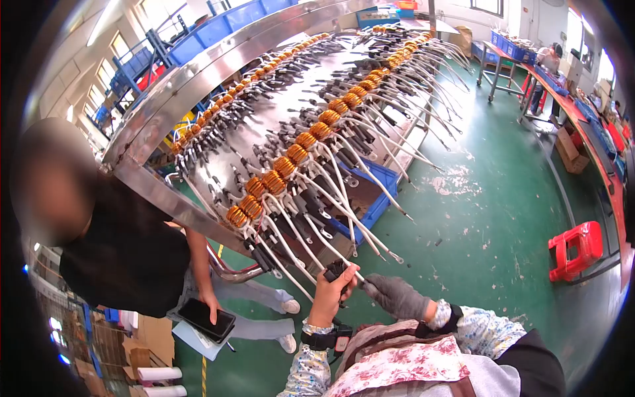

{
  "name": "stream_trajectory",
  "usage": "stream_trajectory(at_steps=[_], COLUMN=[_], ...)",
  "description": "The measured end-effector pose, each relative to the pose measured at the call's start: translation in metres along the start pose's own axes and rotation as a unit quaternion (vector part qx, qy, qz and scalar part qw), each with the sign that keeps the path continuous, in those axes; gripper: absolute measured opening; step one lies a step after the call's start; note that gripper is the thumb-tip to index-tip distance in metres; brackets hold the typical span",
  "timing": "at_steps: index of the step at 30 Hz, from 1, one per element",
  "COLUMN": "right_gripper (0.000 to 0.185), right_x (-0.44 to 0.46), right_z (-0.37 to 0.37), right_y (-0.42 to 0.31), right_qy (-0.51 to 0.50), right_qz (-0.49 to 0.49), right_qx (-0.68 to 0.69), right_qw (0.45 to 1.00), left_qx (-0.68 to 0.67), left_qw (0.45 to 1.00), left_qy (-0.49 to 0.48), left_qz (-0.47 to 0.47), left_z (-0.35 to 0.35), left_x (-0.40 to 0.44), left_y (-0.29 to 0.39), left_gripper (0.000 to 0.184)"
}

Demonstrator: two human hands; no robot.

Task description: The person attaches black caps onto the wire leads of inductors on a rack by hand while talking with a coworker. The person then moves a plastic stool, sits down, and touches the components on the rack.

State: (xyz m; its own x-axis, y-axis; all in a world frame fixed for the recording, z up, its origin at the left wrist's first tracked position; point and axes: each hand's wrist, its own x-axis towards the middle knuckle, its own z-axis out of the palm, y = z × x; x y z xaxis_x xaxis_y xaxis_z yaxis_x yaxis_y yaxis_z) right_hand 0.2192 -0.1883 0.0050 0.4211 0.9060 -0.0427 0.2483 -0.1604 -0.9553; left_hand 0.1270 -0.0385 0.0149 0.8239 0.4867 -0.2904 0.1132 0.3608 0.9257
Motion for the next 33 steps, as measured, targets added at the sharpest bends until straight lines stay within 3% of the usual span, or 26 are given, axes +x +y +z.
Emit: stream_trajectory(at_steps=[1, 2, 4, 5, 6, 7, 8, 12, 14, 17, 19, 21, 22, 23, 24, 26, 27, 29, 30, 32, 33], right_gripper=[0.035, 0.035, 0.035, 0.035, 0.033, 0.032, 0.032, 0.032, 0.032, 0.028, 0.027, 0.027, 0.028, 0.031, 0.031, 0.045, 0.045, 0.061, 0.061, 0.074, 0.074], right_x=[-0.005, -0.009, -0.017, -0.016, -0.009, -0.002, 0.004, 0.004, 0.006, 0.006, 0.005, 0.002, 0.002, 0.001, -0.001, -0.004, -0.005, -0.006, -0.009, -0.013, -0.016], right_z=[0.000, -0.001, -0.002, -0.002, -0.004, -0.005, -0.004, -0.005, -0.004, -0.007, -0.007, -0.008, -0.010, -0.012, -0.014, -0.022, -0.023, -0.024, -0.024, -0.026, -0.028], right_y=[0.002, 0.001, -0.003, 0.000, 0.002, 0.003, 0.000, 0.003, 0.013, 0.013, 0.012, 0.008, 0.002, -0.005, -0.014, -0.032, -0.037, -0.045, -0.052, -0.063, -0.062], right_qy=[0.050, 0.045, 0.038, 0.038, -0.048, -0.131, -0.139, -0.176, -0.219, -0.245, -0.218, -0.191, -0.116, -0.022, -0.024, 0.124, 0.123, 0.006, 0.009, 0.187, 0.187], right_qz=[-0.113, -0.113, -0.025, -0.022, 0.090, 0.192, 0.211, 0.210, 0.191, 0.165, 0.183, 0.200, 0.109, -0.002, -0.005, -0.205, -0.205, -0.100, -0.099, -0.188, -0.188], right_qx=[-0.218, -0.217, -0.083, -0.082, 0.190, 0.444, 0.503, 0.523, 0.582, 0.617, 0.613, 0.610, 0.272, -0.111, -0.109, -0.197, -0.198, 0.000, -0.003, -0.302, -0.302], right_qw=[0.968, 0.969, 0.995, 0.996, 0.976, 0.866, 0.826, 0.807, 0.759, 0.730, 0.737, 0.743, 0.949, 0.994, 0.994, 0.951, 0.951, 0.995, 0.995, 0.916, 0.915], left_qx=[-0.003, -0.016, -0.032, -0.044, -0.057, -0.057, -0.043, -0.016, -0.024, -0.018, -0.003, -0.071, -0.118, -0.116, -0.179, -0.248, -0.249, -0.224, -0.207, -0.201, -0.193], left_qw=[1.000, 1.000, 0.999, 0.999, 0.998, 0.998, 0.999, 1.000, 1.000, 1.000, 1.000, 0.997, 0.993, 0.993, 0.983, 0.966, 0.966, 0.966, 0.969, 0.968, 0.969], left_qy=[0.006, 0.003, 0.001, 0.000, -0.003, -0.003, 0.002, 0.013, 0.014, 0.017, 0.017, 0.023, 0.010, 0.013, -0.010, -0.052, -0.052, -0.075, -0.077, -0.092, -0.100], left_qz=[-0.001, -0.002, -0.007, -0.006, -0.002, 0.000, -0.006, -0.004, -0.007, 0.005, 0.015, 0.030, 0.029, 0.030, 0.040, 0.049, 0.048, 0.102, 0.110, 0.115, 0.119], left_z=[-0.001, -0.003, -0.003, -0.002, -0.001, 0.001, 0.002, 0.001, 0.004, 0.001, -0.003, -0.007, -0.007, -0.006, -0.004, 0.003, 0.011, 0.029, 0.033, 0.038, 0.039], left_x=[-0.002, -0.004, -0.004, -0.003, -0.001, -0.002, -0.003, -0.008, -0.007, -0.006, -0.008, -0.012, -0.016, -0.018, -0.020, -0.023, -0.024, -0.023, -0.022, -0.025, -0.029], left_y=[-0.001, -0.002, -0.006, -0.008, -0.008, -0.006, -0.002, 0.003, 0.002, 0.002, 0.002, 0.005, 0.010, 0.013, 0.015, 0.020, 0.023, 0.029, 0.029, 0.032, 0.034], left_gripper=[0.026, 0.026, 0.025, 0.025, 0.025, 0.025, 0.024, 0.022, 0.022, 0.021, 0.021, 0.019, 0.019, 0.019, 0.020, 0.021, 0.021, 0.020, 0.021, 0.021, 0.022])
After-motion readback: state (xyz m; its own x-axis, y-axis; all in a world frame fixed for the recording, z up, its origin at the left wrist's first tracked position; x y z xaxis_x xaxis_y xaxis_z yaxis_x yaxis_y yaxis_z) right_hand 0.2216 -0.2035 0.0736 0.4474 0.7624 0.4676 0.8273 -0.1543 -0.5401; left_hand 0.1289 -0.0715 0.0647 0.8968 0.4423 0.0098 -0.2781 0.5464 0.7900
